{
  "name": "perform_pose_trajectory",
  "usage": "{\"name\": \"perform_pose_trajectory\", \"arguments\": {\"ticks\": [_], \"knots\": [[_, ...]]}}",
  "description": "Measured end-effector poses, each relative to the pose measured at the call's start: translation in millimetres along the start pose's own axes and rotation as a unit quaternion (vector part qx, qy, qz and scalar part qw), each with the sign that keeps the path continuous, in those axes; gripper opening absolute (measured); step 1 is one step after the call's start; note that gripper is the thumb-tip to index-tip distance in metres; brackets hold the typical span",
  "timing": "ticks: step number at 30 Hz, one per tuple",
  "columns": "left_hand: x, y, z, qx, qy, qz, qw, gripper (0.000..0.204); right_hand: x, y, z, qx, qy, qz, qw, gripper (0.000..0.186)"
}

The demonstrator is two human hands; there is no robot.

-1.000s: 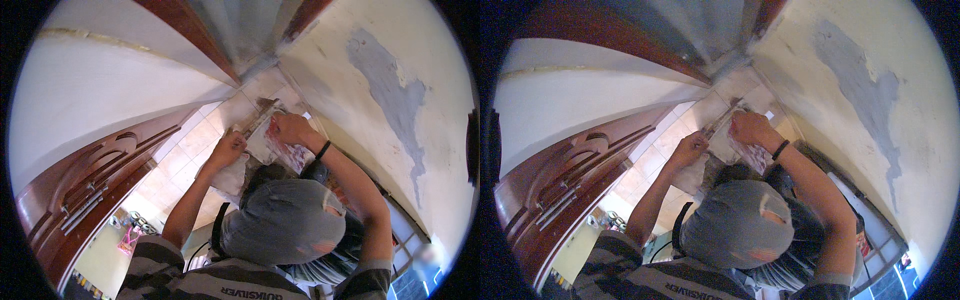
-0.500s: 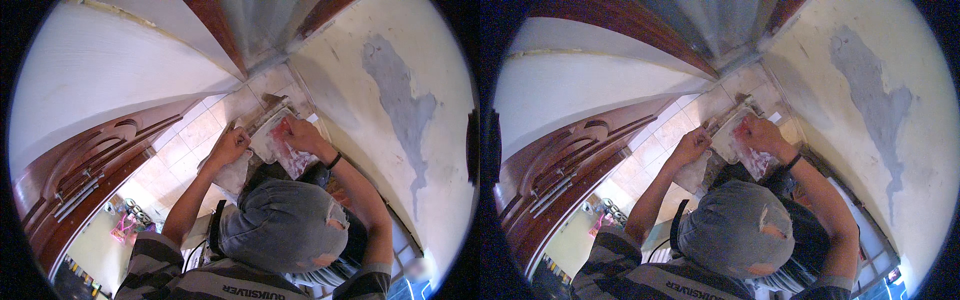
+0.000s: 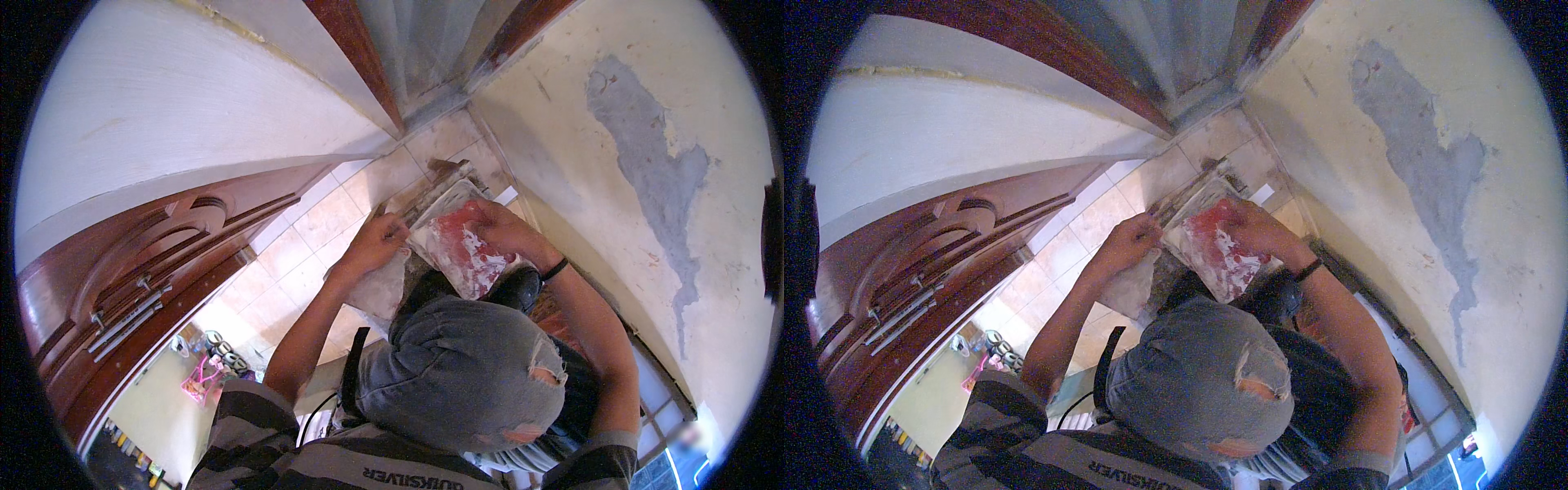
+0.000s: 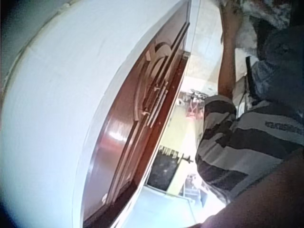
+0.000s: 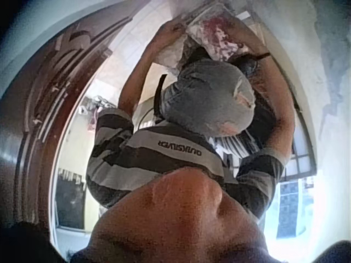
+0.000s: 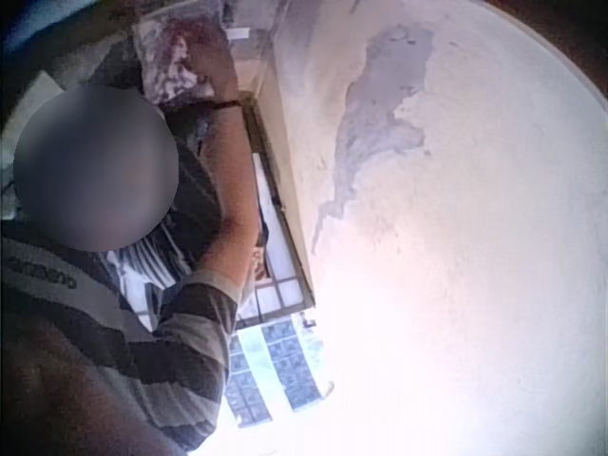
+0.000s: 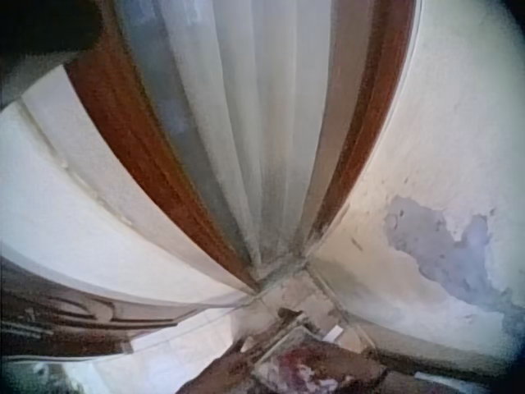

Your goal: The person loads wall putty onto scrapers, works the putty between the blades, and applies it to the wall using a scraper.

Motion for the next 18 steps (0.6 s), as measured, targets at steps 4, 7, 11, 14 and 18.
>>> {"name": "perform_pose_trajectory", "arguments": {"ticks": [4, 7, 11, 14, 18], "knots": [[-11, -9, -13, -0.055, -0.113, -0.024, 0.992, 0.033, -1, -13, -26, 0.03, 0.0, 0.002, 1.0, 0.046], [-15, -20, -14, -0.114, -0.099, -0.051, 0.987, 0.043, 9, -16, -50, 0.045, -0.114, -0.014, 0.992, 0.033], [-33, -54, -2, -0.222, -0.193, -0.066, 0.953, 0.045, -2, -22, -38, 0.162, -0.092, 0.01, 0.983, 0.033], [-40, -57, -12, -0.347, -0.189, -0.084, 0.915, 0.039, -18, -39, -37, 0.202, -0.074, 0.045, 0.975, 0.031], [-48, -77, -27, -0.343, -0.179, -0.068, 0.919, 0.042, -57, -73, 0, 0.173, -0.035, 0.044, 0.983, 0.028]]}}
Point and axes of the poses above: each hand's wrist, its own x-axis towards the middle knuckle, its own y-axis out of the palm, z = x × y, the point moved 1 cm from there along x, towards the middle knuckle, and after that the axes turned 14 degrees about -x, right-handed, at the moved point
